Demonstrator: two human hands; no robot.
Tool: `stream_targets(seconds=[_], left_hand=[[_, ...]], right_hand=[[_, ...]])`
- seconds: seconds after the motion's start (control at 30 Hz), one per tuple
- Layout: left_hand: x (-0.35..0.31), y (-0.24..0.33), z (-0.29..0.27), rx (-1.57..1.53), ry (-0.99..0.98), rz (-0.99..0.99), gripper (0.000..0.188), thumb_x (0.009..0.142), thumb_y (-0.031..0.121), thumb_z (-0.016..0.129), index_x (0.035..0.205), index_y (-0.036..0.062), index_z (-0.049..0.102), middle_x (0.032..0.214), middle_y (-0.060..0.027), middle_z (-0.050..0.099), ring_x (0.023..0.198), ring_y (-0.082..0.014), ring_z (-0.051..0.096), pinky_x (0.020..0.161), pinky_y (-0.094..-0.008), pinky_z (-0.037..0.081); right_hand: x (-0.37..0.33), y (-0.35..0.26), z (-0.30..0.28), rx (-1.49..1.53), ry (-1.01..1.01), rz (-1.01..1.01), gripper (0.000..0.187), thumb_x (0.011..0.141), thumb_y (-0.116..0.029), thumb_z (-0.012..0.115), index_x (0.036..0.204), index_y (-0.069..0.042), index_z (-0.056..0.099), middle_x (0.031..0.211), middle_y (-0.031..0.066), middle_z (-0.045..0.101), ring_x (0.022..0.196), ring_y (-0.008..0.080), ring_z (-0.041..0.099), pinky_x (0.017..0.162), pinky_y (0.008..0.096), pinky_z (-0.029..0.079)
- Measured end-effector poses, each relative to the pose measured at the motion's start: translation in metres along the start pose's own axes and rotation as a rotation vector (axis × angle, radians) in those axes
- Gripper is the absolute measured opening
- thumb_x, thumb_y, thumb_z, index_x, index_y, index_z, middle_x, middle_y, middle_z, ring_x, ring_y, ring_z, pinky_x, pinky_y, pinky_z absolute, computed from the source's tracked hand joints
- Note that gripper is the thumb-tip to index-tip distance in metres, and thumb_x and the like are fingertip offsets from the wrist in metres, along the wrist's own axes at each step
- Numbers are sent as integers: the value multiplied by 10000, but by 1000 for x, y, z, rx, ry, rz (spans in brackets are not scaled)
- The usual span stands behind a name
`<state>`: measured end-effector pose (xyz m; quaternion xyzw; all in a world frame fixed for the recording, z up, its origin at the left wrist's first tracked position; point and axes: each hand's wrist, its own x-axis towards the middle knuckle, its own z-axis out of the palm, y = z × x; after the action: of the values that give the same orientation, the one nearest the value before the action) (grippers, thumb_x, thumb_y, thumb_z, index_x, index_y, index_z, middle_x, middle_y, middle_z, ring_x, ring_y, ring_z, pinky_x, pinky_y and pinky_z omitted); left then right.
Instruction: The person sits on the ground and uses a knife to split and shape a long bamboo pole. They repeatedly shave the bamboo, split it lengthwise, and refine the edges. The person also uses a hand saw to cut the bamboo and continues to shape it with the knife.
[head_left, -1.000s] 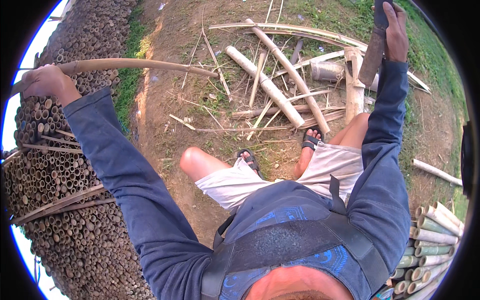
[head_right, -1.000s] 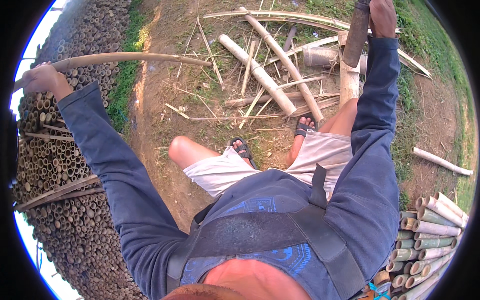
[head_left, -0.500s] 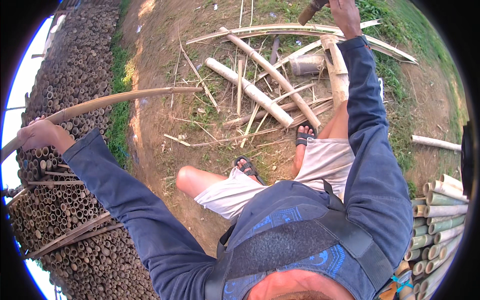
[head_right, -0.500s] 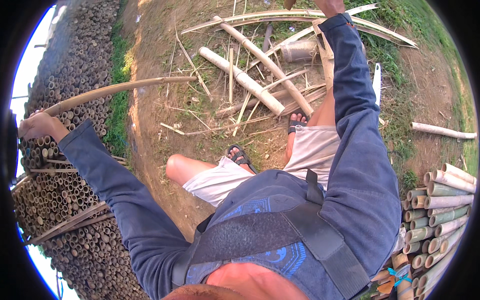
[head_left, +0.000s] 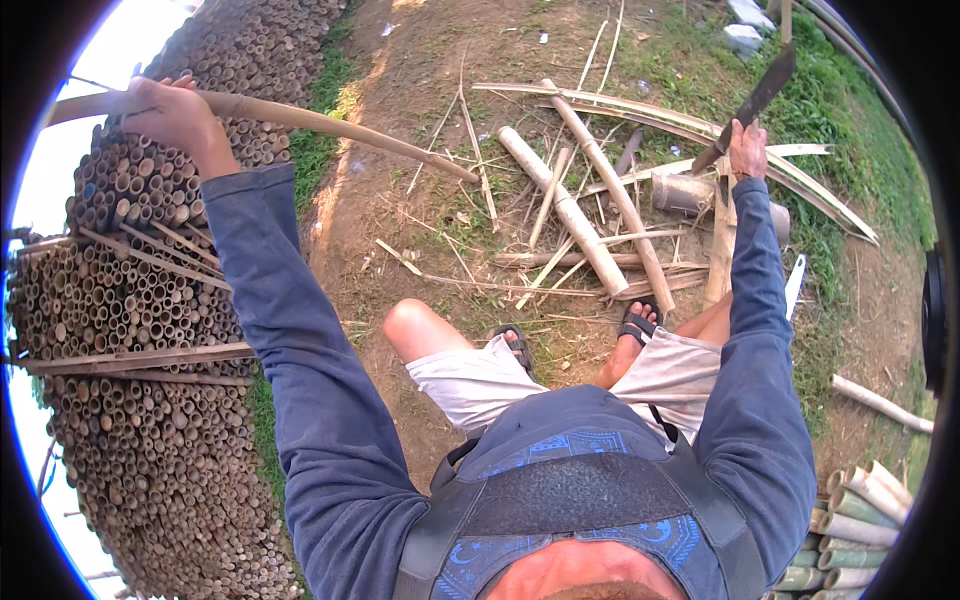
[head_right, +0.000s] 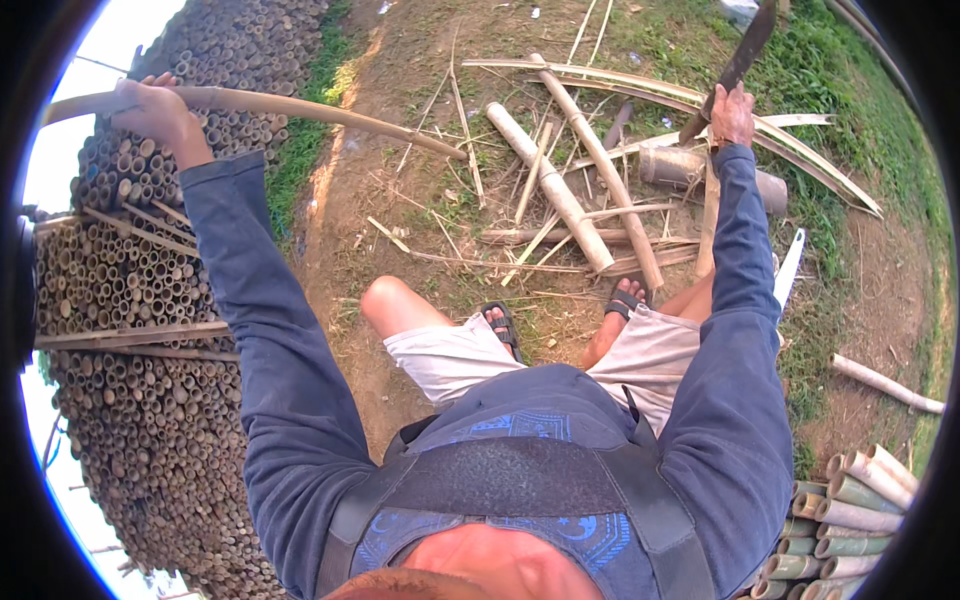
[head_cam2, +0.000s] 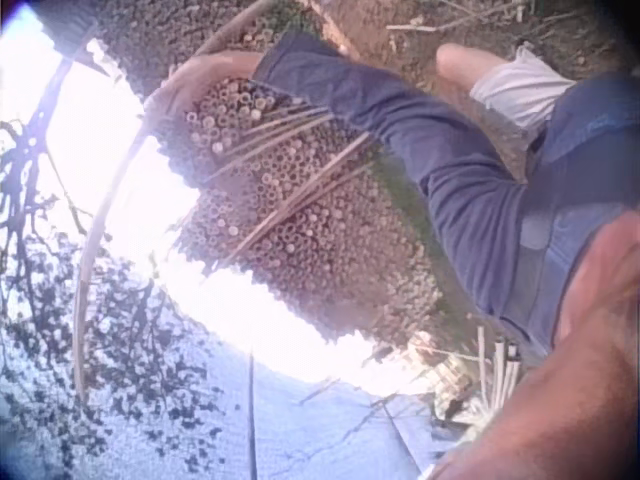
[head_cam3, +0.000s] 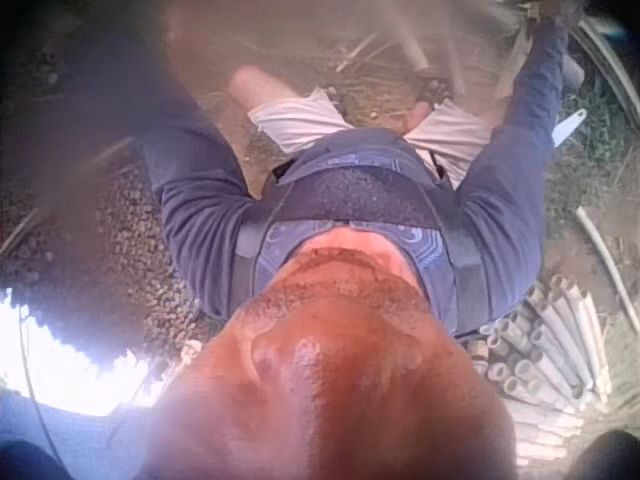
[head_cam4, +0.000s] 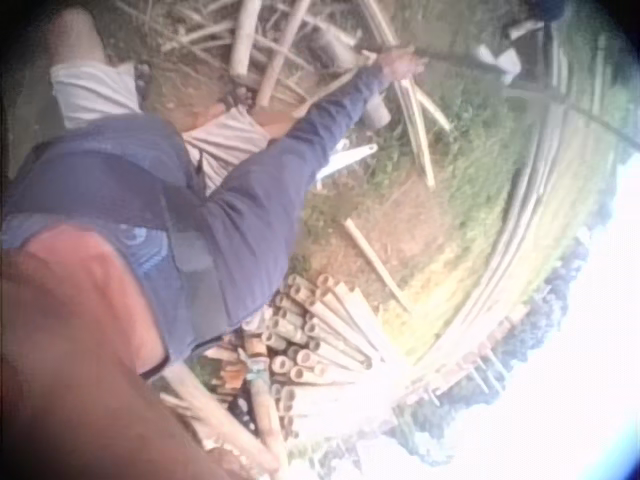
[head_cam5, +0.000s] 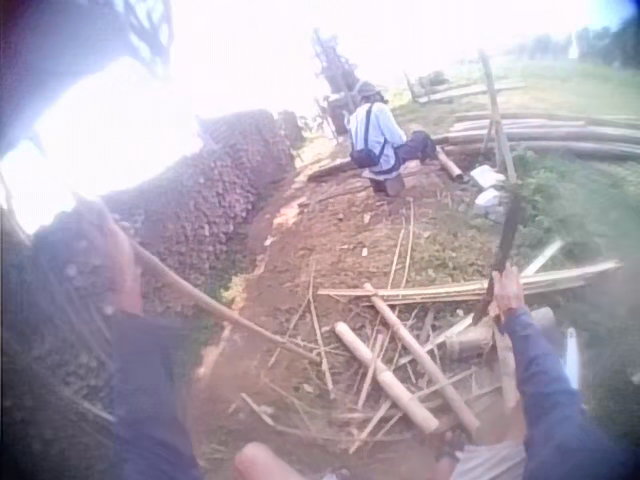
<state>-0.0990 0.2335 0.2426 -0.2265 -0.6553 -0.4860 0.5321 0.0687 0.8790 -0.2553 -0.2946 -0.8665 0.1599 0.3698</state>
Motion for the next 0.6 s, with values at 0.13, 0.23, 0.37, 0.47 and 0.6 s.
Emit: stream_targets(seconds=[0.13,0.23,0.37,0.47,0.6], left_hand=[[10,16,-16,-66,1,108,542,1056,376,512,1271,-71,296,1017,-179,523,840,-214,665,718,-301,584],[54,38,-56,-11,116,160,592,1044,386,537,1340,-60,284,1031,-162,524,865,-231,662,740,-338,592],[129,109,-145,-148,109,149,551,1018,405,593,1298,-20,385,953,-102,570,774,-198,648,652,-338,573],[158,184,-203,-522,-119,-6,517,993,451,625,1218,4,499,888,-67,632,774,-208,663,628,-352,567],[147,254,-233,-198,364,188,338,988,408,667,1066,92,578,736,12,588,565,-97,564,453,-225,461]], right_hand=[[-9,11,29,-86,-291,192,479,1031,-411,477,1317,-29,524,1118,305,594,1036,501,601,899,577,492],[-28,35,79,-46,-159,208,485,1021,-376,493,1371,-39,487,1176,305,564,1069,487,602,888,567,508],[-41,73,135,-149,-243,95,617,982,-391,515,1479,-31,443,1373,323,519,1285,481,491,1065,540,432],[-39,85,158,-395,-460,107,567,980,-362,518,1445,-38,490,1379,295,546,1320,473,472,1143,556,339],[-36,64,167,-75,-369,138,507,997,-305,518,1424,-39,462,1199,281,589,1110,466,592,973,546,458]])
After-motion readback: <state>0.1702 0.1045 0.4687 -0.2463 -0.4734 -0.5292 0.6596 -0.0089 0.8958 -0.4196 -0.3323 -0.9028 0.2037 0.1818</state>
